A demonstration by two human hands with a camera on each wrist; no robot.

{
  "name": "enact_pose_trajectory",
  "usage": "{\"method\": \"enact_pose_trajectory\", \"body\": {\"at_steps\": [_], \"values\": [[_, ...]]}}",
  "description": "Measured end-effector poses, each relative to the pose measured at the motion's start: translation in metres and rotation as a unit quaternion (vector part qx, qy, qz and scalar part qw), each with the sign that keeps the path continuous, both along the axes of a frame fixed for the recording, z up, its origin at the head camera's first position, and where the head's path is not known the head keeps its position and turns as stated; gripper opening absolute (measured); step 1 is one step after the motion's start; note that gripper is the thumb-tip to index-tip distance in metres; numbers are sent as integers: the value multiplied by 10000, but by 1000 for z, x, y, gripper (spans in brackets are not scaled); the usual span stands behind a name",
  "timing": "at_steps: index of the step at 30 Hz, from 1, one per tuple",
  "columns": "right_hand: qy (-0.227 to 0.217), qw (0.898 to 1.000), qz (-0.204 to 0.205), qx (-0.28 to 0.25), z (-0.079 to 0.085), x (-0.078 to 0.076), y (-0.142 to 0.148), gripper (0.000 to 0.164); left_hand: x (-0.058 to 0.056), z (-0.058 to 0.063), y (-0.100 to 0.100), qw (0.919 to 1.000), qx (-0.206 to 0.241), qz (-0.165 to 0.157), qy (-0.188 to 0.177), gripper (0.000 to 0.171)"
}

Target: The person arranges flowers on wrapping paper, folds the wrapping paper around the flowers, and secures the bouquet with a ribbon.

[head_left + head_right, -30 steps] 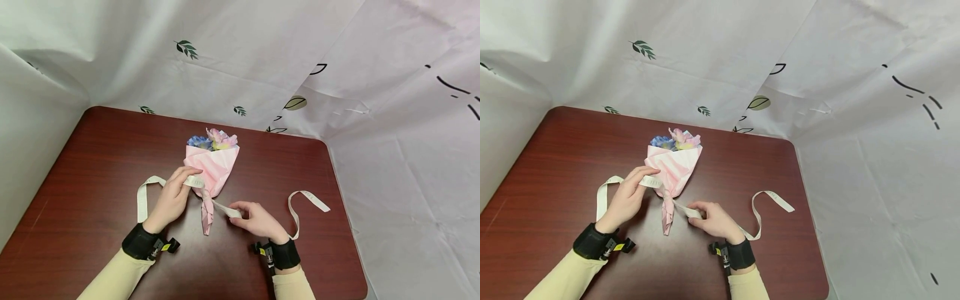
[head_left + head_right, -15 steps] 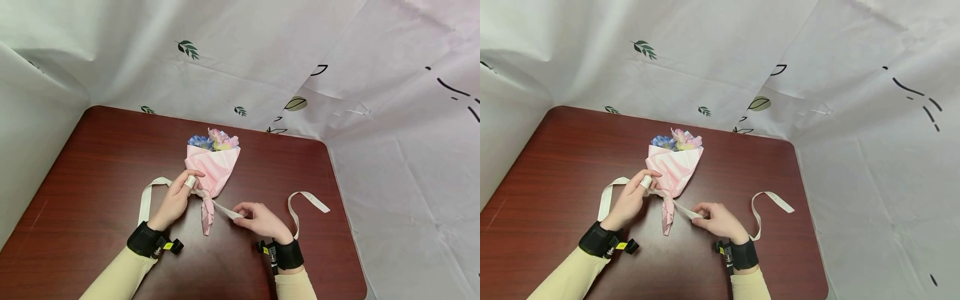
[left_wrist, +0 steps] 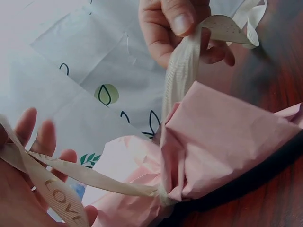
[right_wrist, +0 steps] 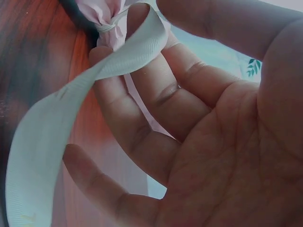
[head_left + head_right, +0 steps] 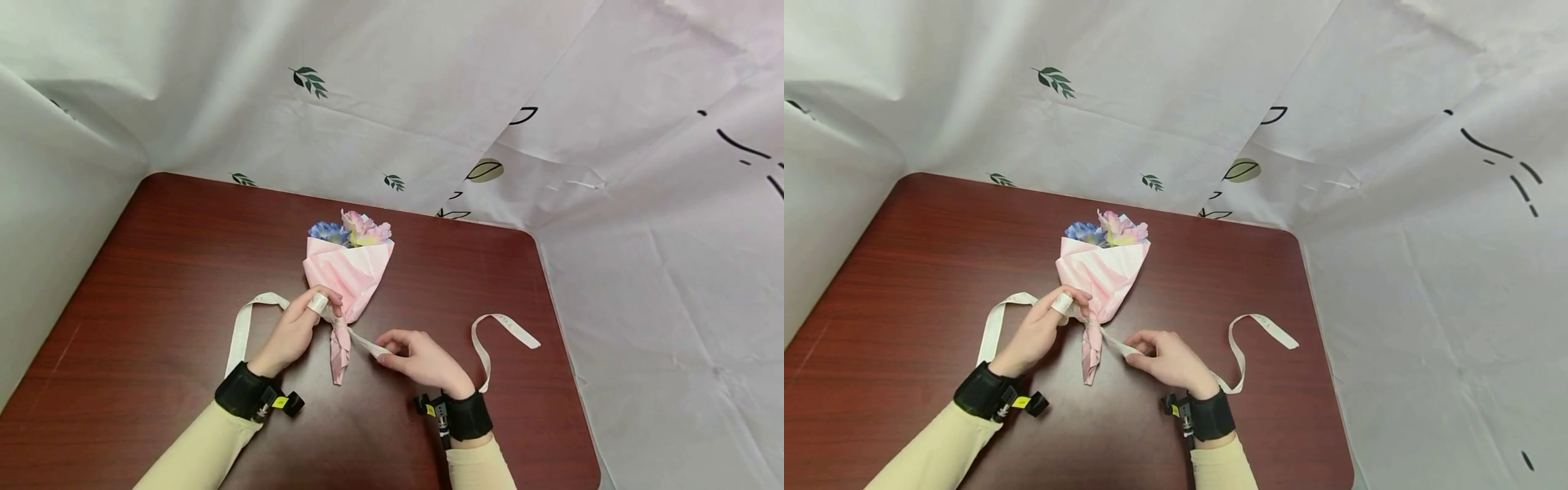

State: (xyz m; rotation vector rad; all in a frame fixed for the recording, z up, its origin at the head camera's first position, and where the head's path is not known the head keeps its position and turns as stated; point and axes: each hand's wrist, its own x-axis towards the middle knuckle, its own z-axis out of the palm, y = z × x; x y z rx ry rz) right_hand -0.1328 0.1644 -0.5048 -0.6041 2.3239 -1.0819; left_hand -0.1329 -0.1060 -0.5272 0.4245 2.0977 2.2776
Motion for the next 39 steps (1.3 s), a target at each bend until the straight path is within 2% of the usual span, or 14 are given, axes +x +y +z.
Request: {"method": "enact_pose_trajectory", "body": {"at_steps": [2, 7, 12, 14, 17, 19, 21, 24, 26, 33, 37, 39], "values": [[-32, 10000, -2, -35, 1, 0, -1, 15, 0, -1, 2, 9999, 97, 6, 51, 36], [-63, 10000, -12, -58, 2, -1, -1, 15, 0, -3, 3, 9993, 138, 265, 238, 31], [-43, 10000, -10, 3, -1, -1, -1, 15, 1, -5, 2, 9994, 305, 143, 116, 26], [-32, 10000, -16, 22, -1, -1, -1, 15, 2, -7, 1, 9989, 444, 73, 87, 35], [-20, 10000, -35, 40, -2, -1, -1, 16, 2, -9, 1, 9979, 621, -13, 167, 61], [-10, 10000, -63, 42, -2, -1, -1, 15, 3, -10, 3, 9991, 352, 85, 217, 57], [3, 10000, -83, 44, -2, 0, 0, 15, 3, -10, 5, 9989, -207, 321, 262, 48], [15, 9999, -95, 39, -1, 0, -1, 16, 3, -11, 9, 9904, -1124, 759, 265, 38], [4, 10000, -82, 21, -1, 0, -2, 16, 3, -13, 11, 9844, -1456, 949, 294, 33], [-6, 10000, -52, -18, 0, 0, -3, 15, 2, -18, 17, 9871, -1039, 1035, 646, 13], [-16, 10000, -84, -24, -1, 1, -4, 15, 3, -18, 16, 9843, -882, 1369, 678, 8], [-35, 9999, -123, -25, -1, 1, -3, 16, 4, -18, 14, 9852, -582, 1508, 577, 8]]}}
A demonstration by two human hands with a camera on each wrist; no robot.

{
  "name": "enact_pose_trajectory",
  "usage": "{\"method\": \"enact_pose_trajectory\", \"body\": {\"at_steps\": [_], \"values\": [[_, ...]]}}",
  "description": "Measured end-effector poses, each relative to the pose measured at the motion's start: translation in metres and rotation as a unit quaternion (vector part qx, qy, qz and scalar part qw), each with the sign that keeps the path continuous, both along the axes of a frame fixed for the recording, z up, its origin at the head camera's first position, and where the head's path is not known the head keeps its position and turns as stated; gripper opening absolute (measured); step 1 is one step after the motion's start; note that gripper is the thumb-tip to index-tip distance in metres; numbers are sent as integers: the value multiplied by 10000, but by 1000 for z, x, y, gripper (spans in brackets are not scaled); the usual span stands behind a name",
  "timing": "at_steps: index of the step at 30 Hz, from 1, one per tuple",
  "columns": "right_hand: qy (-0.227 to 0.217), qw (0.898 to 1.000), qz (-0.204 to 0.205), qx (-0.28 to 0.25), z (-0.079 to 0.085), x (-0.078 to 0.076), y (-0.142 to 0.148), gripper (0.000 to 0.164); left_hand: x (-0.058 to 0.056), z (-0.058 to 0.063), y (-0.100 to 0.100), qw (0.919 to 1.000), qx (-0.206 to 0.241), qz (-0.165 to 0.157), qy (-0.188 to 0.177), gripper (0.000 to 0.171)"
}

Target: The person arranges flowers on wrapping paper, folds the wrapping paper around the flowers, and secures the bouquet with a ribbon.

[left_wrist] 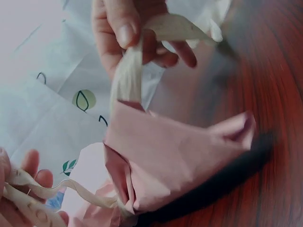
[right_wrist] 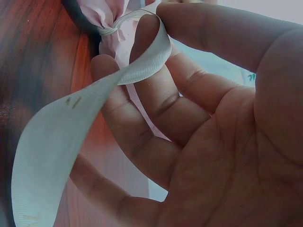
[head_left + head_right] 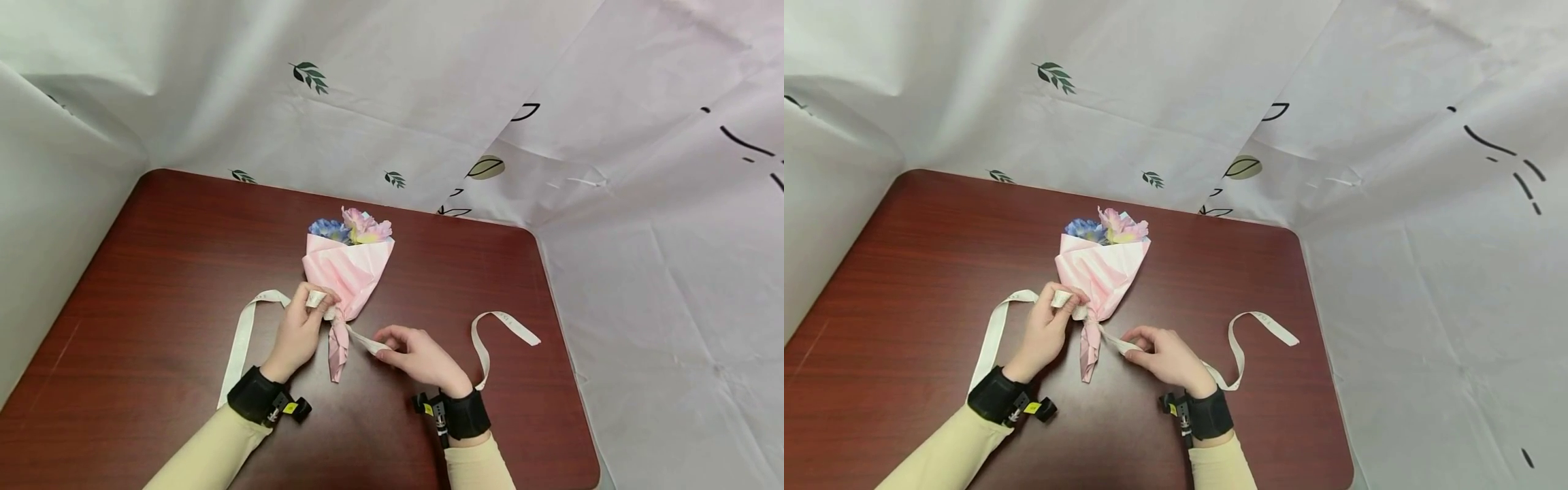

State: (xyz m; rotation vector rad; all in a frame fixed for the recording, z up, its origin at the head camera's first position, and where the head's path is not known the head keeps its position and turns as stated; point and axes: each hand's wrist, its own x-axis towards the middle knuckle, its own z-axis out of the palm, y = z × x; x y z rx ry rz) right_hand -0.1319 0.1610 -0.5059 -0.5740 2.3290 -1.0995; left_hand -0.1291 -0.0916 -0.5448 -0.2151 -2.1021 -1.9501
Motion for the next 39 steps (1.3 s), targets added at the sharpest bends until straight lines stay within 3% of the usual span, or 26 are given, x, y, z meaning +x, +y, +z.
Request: {"method": "enact_pose_trajectory", "body": {"at_steps": [2, 4, 9, 17, 21, 26, 30, 35, 39], "values": [[-12, 10000, -34, 17, 0, 0, 0, 17, 0, 0, -3, 9994, 336, 3, -54, 9], [-31, 10000, -67, 40, 1, -1, 1, 18, 1, 0, -5, 9974, 691, -192, -53, 11], [-61, 9999, -103, 40, 3, -1, 0, 21, 0, -1, -5, 9946, 925, -454, -141, 19], [-132, 9999, -34, 22, 4, 0, -3, 24, 2, 0, -3, 9959, 620, -501, -430, 23], [-79, 9999, -22, 70, 4, 0, -3, 26, 1, 0, -4, 9992, 7, -393, -68, 24], [-18, 10000, -2, 77, 2, 1, -2, 26, 1, 0, -6, 9965, -631, -311, 442, 41], [-10, 10000, 21, 91, 0, 1, -2, 26, 2, 1, -7, 9975, -492, -275, 420, 38], [-40, 9999, 69, 147, -1, 2, -3, 26, 4, -1, -6, 9989, 81, -468, 51, 30], [3, 9998, 92, 184, 0, 2, -3, 26, 7, -2, -5, 9975, 133, -630, -306, 31]]}}
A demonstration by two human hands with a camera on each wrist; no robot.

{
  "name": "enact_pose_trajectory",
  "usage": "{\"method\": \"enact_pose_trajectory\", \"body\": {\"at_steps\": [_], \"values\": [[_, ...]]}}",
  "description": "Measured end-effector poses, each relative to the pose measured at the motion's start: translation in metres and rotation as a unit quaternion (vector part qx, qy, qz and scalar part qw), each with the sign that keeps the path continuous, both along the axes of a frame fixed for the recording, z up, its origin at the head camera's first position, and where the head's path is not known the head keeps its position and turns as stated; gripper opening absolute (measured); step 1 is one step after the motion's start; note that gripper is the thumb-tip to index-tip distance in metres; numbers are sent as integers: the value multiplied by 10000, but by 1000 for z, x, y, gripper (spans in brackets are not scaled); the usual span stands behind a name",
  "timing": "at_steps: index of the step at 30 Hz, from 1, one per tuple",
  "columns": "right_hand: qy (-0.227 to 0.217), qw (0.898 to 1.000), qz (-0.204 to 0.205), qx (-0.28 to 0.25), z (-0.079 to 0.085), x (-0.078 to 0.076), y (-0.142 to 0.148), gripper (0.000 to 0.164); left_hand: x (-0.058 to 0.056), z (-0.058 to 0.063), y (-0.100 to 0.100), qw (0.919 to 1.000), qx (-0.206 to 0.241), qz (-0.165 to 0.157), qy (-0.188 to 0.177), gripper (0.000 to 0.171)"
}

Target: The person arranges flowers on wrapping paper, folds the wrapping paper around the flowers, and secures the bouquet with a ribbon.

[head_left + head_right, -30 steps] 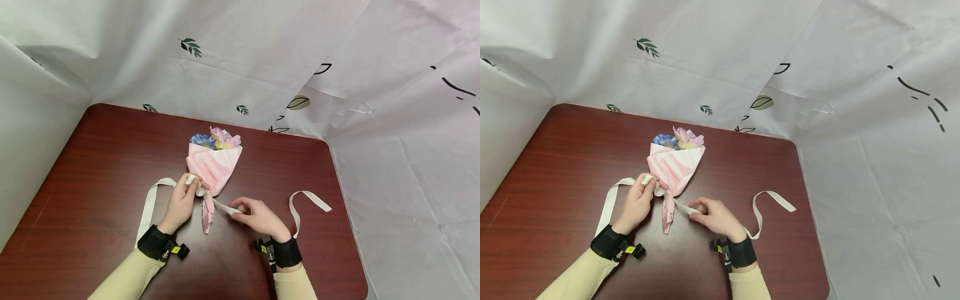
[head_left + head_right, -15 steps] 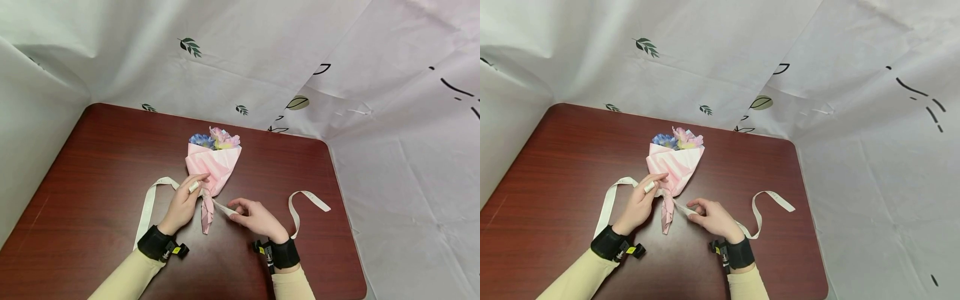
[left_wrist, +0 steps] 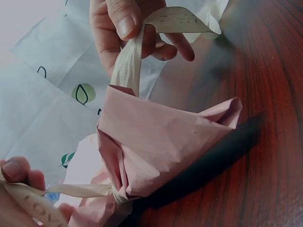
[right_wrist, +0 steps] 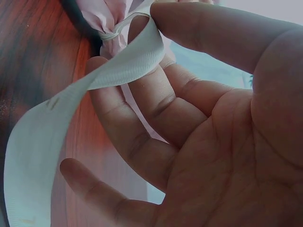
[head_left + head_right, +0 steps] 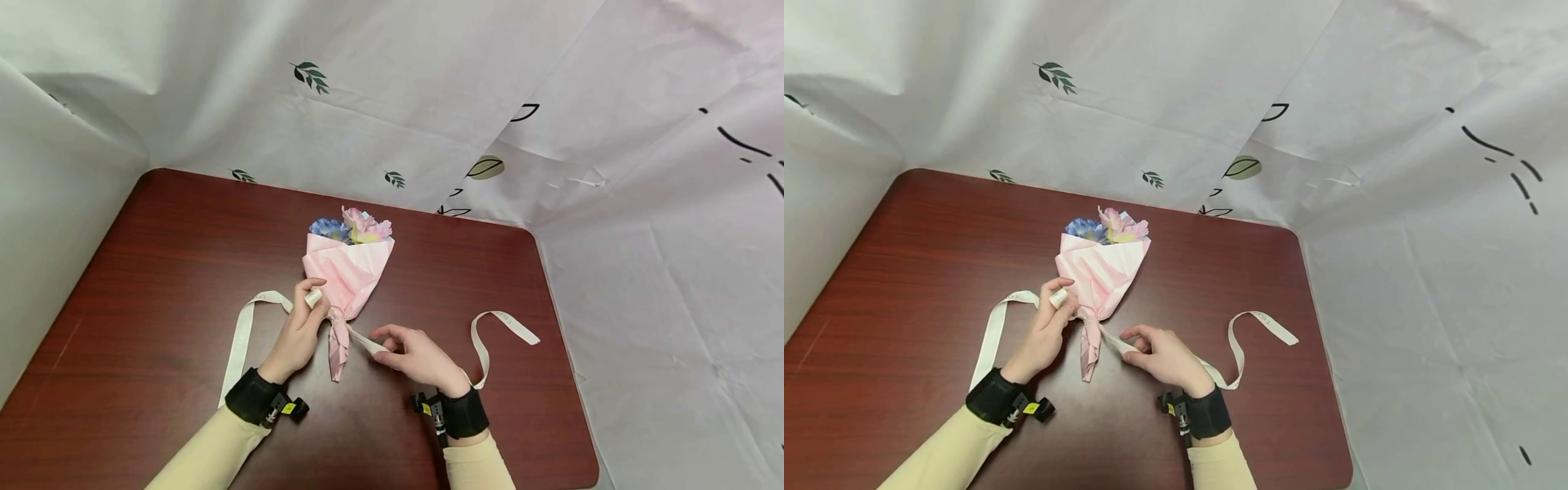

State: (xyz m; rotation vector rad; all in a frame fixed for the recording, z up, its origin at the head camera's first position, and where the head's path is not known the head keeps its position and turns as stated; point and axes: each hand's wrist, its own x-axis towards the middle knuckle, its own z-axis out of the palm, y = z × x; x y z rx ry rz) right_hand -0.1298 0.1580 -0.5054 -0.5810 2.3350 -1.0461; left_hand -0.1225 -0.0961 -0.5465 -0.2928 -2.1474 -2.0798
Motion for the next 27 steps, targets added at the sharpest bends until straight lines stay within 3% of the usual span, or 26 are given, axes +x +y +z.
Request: {"method": "enact_pose_trajectory", "body": {"at_steps": [3, 8, 11, 15, 19, 27], "values": [[-9, 10000, -4, -16, 1, 0, 0, 26, 1, -2, 1, 9995, -297, -23, -90, 31], [-97, 9999, 84, 4, 3, -1, 5, 31, -2, -1, 6, 9987, -364, 184, 309, 18], [-97, 9994, 228, 232, 5, -2, 9, 30, 0, 11, 7, 9977, -258, 256, 574, 10], [-107, 9974, 382, 603, 10, -3, 19, 16, 5, 27, 5, 9971, -227, 305, 656, 8], [-53, 9951, 557, 820, 19, -9, 29, 7, 7, 31, 3, 9965, -159, 435, 691, 9], [-438, 9900, 1248, 494, 30, -21, 45, 5, 6, 27, 3, 9915, 526, 1077, 508, 12]]}}
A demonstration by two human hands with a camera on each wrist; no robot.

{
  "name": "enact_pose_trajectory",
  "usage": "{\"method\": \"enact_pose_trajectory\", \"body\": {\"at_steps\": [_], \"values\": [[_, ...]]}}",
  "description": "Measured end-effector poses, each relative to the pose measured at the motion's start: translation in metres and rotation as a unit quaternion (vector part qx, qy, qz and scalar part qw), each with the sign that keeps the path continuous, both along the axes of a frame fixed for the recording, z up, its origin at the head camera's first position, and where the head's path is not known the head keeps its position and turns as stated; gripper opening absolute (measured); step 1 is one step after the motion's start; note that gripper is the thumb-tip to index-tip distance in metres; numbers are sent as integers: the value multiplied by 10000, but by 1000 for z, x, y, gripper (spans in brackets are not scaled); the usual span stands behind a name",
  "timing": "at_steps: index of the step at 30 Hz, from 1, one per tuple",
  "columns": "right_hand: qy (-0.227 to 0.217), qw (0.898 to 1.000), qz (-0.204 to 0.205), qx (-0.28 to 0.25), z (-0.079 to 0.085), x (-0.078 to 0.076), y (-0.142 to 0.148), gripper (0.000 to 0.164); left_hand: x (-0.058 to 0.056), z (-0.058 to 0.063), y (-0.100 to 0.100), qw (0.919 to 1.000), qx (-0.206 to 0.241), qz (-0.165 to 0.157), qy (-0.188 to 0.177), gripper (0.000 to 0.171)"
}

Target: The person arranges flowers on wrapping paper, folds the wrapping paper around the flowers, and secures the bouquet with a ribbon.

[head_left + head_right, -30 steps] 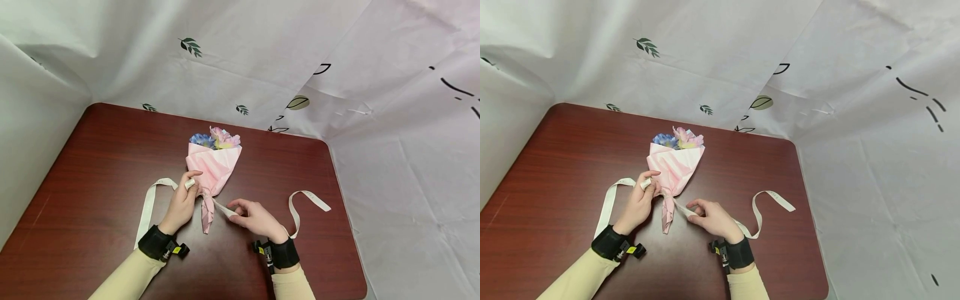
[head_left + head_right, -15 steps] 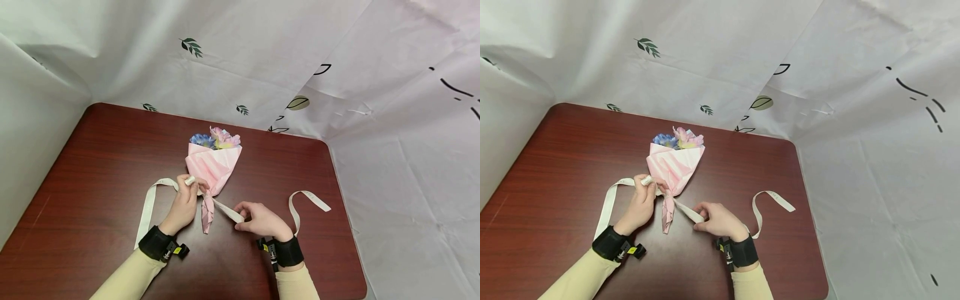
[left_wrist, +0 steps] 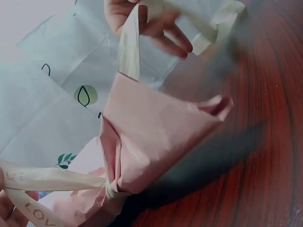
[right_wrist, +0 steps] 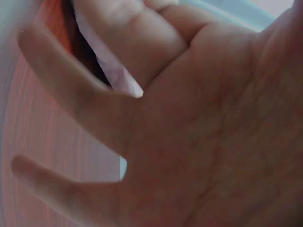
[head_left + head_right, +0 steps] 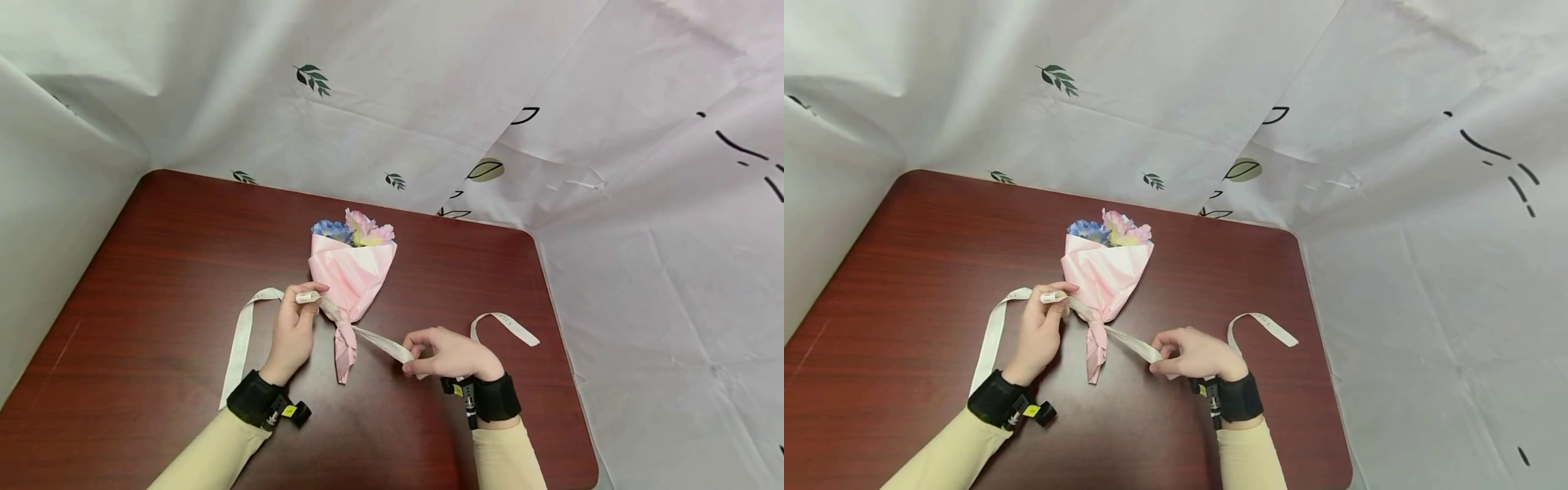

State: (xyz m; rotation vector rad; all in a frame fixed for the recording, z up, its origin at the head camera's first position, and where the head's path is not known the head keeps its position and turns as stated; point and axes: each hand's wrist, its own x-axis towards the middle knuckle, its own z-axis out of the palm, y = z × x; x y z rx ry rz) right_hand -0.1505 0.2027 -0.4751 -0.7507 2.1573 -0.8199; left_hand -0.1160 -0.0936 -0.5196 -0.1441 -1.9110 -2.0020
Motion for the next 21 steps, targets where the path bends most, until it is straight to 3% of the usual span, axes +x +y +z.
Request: {"method": "enact_pose_trajectory", "body": {"at_steps": [5, 10, 13, 17, 21], "values": [[-17, 9999, -75, 85, 6, -4, 13, 4, 0, 0, -1, 9981, -143, 593, -111, 11], [66, 9994, -276, 172, 13, -7, 26, 5, 2, 0, -3, 9963, -359, 763, -166, 8], [333, 9975, -583, 208, 19, -10, 27, 7, 1, -10, -3, 9938, -738, 833, -24, 8], [1290, 9863, -987, 275, 29, -19, 12, 7, -4, -30, -4, 9884, -1218, 858, 303, 12], [2779, 9549, -977, 372, 40, -36, -15, 3, -6, -41, -6, 9864, -1355, 709, 610, 16]]}}
